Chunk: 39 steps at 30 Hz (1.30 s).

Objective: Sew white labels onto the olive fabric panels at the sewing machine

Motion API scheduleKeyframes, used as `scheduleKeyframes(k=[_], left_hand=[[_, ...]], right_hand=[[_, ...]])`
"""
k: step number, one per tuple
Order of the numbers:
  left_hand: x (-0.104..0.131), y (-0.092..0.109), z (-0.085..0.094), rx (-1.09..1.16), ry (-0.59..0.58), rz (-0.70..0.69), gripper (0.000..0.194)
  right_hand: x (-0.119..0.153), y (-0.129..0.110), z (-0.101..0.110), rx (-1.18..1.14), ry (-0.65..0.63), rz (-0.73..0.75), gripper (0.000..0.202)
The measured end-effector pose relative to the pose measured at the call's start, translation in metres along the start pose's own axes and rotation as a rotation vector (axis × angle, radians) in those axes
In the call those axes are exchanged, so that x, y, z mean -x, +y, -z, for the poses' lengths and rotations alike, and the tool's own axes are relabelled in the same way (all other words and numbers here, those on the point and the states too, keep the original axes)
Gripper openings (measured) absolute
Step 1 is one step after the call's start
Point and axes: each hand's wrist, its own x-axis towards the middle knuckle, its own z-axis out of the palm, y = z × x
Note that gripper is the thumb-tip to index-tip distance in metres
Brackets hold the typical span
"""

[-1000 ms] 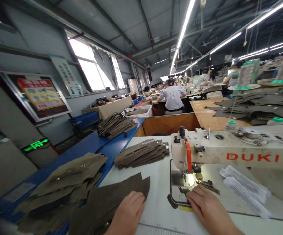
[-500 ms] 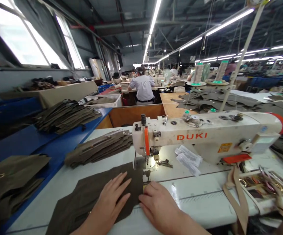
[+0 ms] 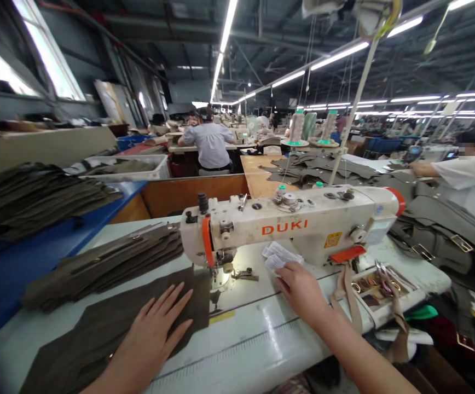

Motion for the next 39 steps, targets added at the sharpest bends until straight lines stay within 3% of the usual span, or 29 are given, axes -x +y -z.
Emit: scheduleKeyframes(k=[3,7,34,36,39], left_hand=[[0.000,0.000,-0.002,0.005,0.014,-0.006,0.051],[-0.001,0.001,0.000,-0.012,0.009,-0.004,0.051],[-0.003,-0.002,0.000,0.015,-0.008,0.026,0.049],[-0.002,-0.005,-0.002,0.025,0.025,0.009,0.049],[-0.001,-0.002,0.004,0.032,0.167,-0.053,0.049]], right_hand=[[0.001,0.017,0.005,0.065,-0.070,-0.137,0.014],[-0.003,0.015,0.006,0.102,-0.105,-0.190,0.017],[-0.016,0.020,0.012,-0.072,-0.043,-0.194,0.021],[-0.017,0.021,0.015,-0.116,-0.034,-0.190,0.020],[-0.015,0.015,0.021,-0.195,-0.037,-0.165,0.019]])
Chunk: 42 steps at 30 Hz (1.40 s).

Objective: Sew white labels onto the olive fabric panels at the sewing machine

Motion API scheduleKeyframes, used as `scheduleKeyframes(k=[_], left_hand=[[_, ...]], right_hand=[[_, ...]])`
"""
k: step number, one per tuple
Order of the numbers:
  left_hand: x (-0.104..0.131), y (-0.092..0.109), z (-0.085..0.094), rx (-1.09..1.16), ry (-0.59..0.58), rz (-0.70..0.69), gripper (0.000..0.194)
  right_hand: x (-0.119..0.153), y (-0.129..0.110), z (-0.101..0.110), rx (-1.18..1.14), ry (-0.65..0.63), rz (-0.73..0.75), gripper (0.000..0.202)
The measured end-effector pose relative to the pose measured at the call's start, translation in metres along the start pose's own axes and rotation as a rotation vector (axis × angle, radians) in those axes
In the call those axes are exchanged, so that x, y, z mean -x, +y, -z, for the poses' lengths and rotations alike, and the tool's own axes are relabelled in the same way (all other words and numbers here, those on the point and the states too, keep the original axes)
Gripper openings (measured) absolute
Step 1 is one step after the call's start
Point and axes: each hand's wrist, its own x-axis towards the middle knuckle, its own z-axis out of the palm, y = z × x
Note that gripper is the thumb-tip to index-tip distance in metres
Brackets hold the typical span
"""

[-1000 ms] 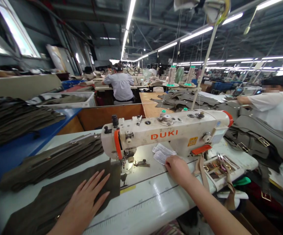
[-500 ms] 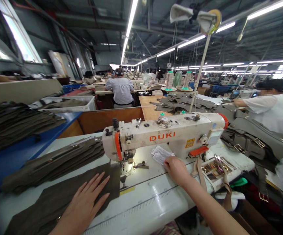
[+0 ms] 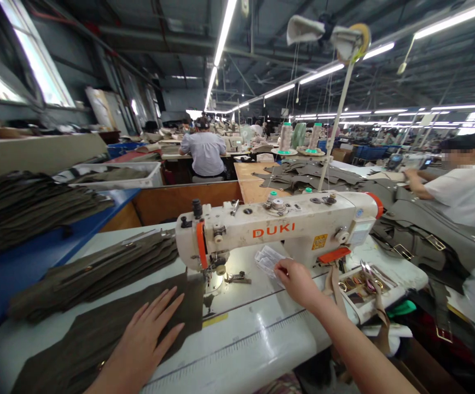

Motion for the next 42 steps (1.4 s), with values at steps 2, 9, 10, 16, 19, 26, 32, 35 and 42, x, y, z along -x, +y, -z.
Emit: scheduleKeyframes(k=[2,9,10,16,19,26,32,35,42], left_hand=[[-0.004,0.013,0.013,-0.002,0.089,-0.104,0.048],[-0.037,0.068,0.040,0.164,0.152,-0.272,0.043],[-0.039,0.066,0.039,0.188,0.165,-0.238,0.041],[-0.031,0.016,0.039,0.127,0.242,-0.172,0.028],[-0.033,0.002,0.038,0.129,0.183,-0.209,0.028],[-0.030,0.011,0.012,0.143,-0.037,-0.235,0.022],[-0.032,0.012,0.012,0.177,-0.185,-0.212,0.016],[-0.037,0.014,0.013,0.170,-0.192,-0.216,0.016],[-0.044,0.017,0.008,0.136,-0.159,-0.226,0.017]], right_hand=[[0.005,-0.014,-0.003,-0.053,-0.030,0.036,0.019],[0.018,-0.105,-0.050,-0.306,-0.108,0.344,0.016],[0.018,-0.114,-0.055,-0.326,-0.097,0.357,0.017],[0.019,-0.119,-0.071,-0.331,0.011,0.325,0.017],[0.029,-0.116,-0.081,-0.244,-0.042,0.459,0.031],[0.050,-0.115,-0.093,-0.040,-0.297,0.596,0.049],[0.052,-0.114,-0.087,-0.038,-0.344,0.573,0.050],[0.053,-0.114,-0.088,-0.038,-0.342,0.570,0.050],[0.053,-0.114,-0.089,-0.029,-0.324,0.567,0.051]])
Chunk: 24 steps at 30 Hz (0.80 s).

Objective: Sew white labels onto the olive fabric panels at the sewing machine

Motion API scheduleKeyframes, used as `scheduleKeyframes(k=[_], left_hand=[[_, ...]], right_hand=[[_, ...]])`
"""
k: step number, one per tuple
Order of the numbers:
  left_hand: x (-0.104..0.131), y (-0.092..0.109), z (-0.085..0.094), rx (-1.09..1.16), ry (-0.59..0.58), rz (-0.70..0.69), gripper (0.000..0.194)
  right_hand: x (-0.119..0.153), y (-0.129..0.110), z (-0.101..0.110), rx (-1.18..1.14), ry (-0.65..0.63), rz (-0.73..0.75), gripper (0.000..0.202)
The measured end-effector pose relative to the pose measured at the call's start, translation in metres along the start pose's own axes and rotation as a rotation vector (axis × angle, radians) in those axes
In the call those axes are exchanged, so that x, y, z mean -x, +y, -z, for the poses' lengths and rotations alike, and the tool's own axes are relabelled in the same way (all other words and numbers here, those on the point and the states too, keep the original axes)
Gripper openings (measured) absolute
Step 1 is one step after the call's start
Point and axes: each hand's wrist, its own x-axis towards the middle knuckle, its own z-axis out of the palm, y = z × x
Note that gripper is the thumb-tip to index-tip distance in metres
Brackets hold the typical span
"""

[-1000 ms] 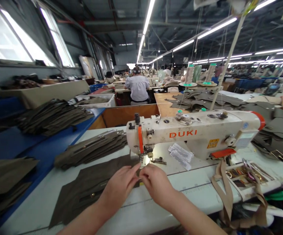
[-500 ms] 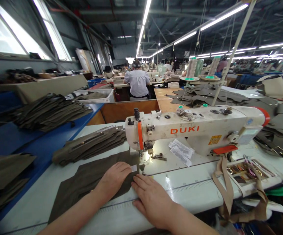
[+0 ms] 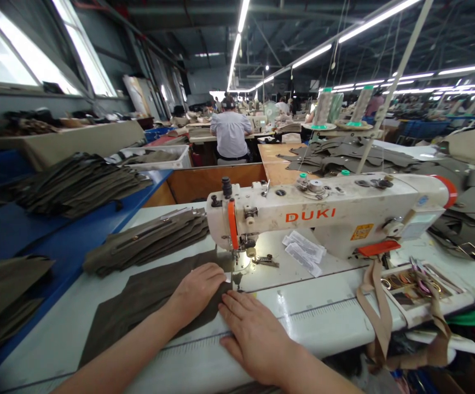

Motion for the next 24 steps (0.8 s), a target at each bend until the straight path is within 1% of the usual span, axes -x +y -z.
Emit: scheduleKeyframes(k=[9,18,22,24], left_hand=[[0.002,-0.001,-0.009,-0.014,0.007,-0.018,0.016],[0.003,0.000,-0.010,0.004,0.035,-0.024,0.017],[0.006,0.002,-0.010,0.003,0.007,-0.007,0.015],[0.008,0.004,-0.009,0.015,0.009,0.008,0.017]], right_hand=[[-0.001,0.000,0.000,0.003,-0.009,0.000,0.052],[0.000,0.001,-0.001,-0.016,-0.009,0.004,0.052],[-0.001,0.007,0.001,-0.040,0.010,0.038,0.049],[-0.005,0.012,0.004,-0.047,0.046,0.046,0.044]])
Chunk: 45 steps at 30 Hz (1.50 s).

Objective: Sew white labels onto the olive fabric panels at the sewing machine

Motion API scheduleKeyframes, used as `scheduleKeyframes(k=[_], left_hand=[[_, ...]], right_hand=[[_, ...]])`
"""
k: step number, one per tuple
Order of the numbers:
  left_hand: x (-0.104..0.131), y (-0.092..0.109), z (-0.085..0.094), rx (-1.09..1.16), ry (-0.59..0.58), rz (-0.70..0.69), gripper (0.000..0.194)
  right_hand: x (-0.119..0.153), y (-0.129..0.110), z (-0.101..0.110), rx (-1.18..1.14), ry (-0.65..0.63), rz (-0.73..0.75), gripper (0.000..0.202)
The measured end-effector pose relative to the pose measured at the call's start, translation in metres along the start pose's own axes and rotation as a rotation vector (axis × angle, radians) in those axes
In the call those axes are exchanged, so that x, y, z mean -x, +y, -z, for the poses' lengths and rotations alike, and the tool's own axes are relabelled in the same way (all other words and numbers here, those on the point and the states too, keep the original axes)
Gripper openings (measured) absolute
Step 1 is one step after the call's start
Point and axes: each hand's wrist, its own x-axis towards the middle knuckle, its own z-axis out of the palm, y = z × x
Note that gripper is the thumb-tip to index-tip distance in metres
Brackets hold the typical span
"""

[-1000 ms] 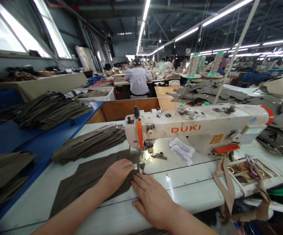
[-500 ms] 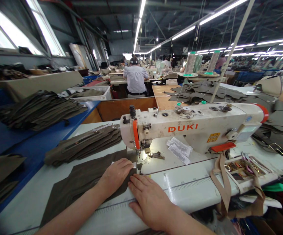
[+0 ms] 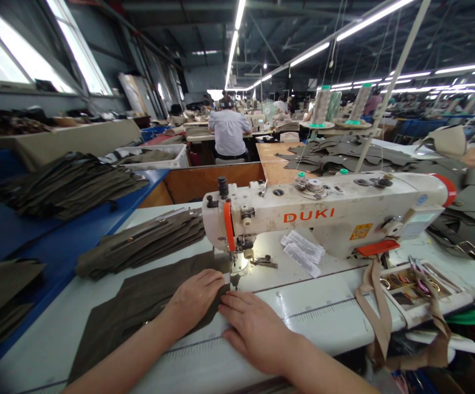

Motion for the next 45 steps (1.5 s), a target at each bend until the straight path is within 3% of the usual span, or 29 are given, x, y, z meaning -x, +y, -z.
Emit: scheduleKeyframes(k=[5,11,23,32,45], left_hand=[[0.005,0.005,0.008,0.058,0.032,-0.003,0.031],[0.014,0.007,0.008,0.083,0.047,0.029,0.032],[0.003,-0.001,-0.009,0.068,0.060,0.055,0.032],[-0.007,-0.006,-0.009,0.121,0.054,0.027,0.031],[-0.011,-0.013,-0.009,0.173,0.053,0.021,0.033]], right_hand=[[-0.023,0.018,0.012,0.097,0.118,-0.057,0.024],[-0.042,0.031,0.015,0.311,0.060,-0.035,0.015],[-0.043,0.045,0.015,0.355,0.088,-0.067,0.017],[-0.043,0.049,0.012,0.327,0.145,-0.093,0.018],[-0.047,0.049,0.011,0.359,0.123,-0.132,0.019]])
